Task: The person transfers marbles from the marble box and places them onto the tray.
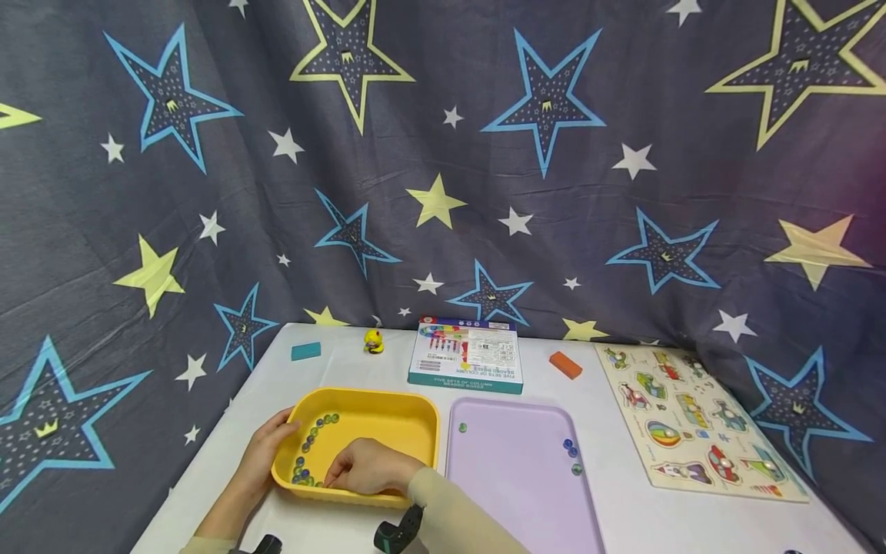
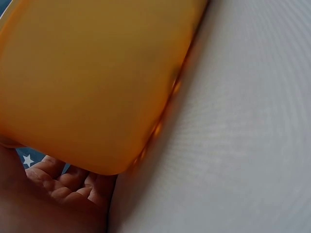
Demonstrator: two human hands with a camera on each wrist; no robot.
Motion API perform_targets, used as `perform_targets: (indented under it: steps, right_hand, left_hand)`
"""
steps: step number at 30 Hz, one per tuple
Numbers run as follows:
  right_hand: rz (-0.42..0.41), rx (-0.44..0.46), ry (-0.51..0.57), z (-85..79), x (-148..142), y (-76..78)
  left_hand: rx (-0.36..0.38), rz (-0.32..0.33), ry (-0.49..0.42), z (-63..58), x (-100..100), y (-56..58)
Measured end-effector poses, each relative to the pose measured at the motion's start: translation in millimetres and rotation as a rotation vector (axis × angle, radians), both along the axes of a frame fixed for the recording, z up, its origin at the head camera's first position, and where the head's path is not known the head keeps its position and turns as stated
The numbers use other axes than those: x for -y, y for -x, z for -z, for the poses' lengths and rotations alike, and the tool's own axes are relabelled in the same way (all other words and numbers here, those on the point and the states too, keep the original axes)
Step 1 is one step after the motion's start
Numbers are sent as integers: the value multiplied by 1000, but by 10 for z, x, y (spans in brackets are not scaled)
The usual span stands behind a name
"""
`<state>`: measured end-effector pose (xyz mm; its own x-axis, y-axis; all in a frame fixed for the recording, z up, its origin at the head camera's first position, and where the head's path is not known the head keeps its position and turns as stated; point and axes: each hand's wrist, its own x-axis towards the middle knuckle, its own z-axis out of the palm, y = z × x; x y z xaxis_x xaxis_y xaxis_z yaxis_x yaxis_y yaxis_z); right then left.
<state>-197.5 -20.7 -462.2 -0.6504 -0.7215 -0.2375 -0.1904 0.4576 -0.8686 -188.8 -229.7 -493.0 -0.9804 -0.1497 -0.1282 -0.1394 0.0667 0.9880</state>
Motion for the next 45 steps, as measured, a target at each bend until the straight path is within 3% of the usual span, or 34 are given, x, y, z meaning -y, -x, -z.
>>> perform_targets:
  steps: [8,14,24,34,39,45]
  right_hand:
    - [33,-99,-7,-18,-75,10]
    - [77,-180,44,-118,-191,-17]
    - [291,-354,200,-282,-723,61]
    - [544,-291,254,-201,-1368,185]
    - [673,-249,212,-69,-1591,292]
    - [770,-275,128,140,-1726,378]
  left_hand:
    - [6,0,7,-15,-33,36]
    - [21,-15,22,-6,-23,1]
    - [5,-24,13,14,14,-15]
    - [12,-18,12,7,12,-1]
    - [6,-7,6,5,15,0]
    - [2,-2,-6,9,15,11]
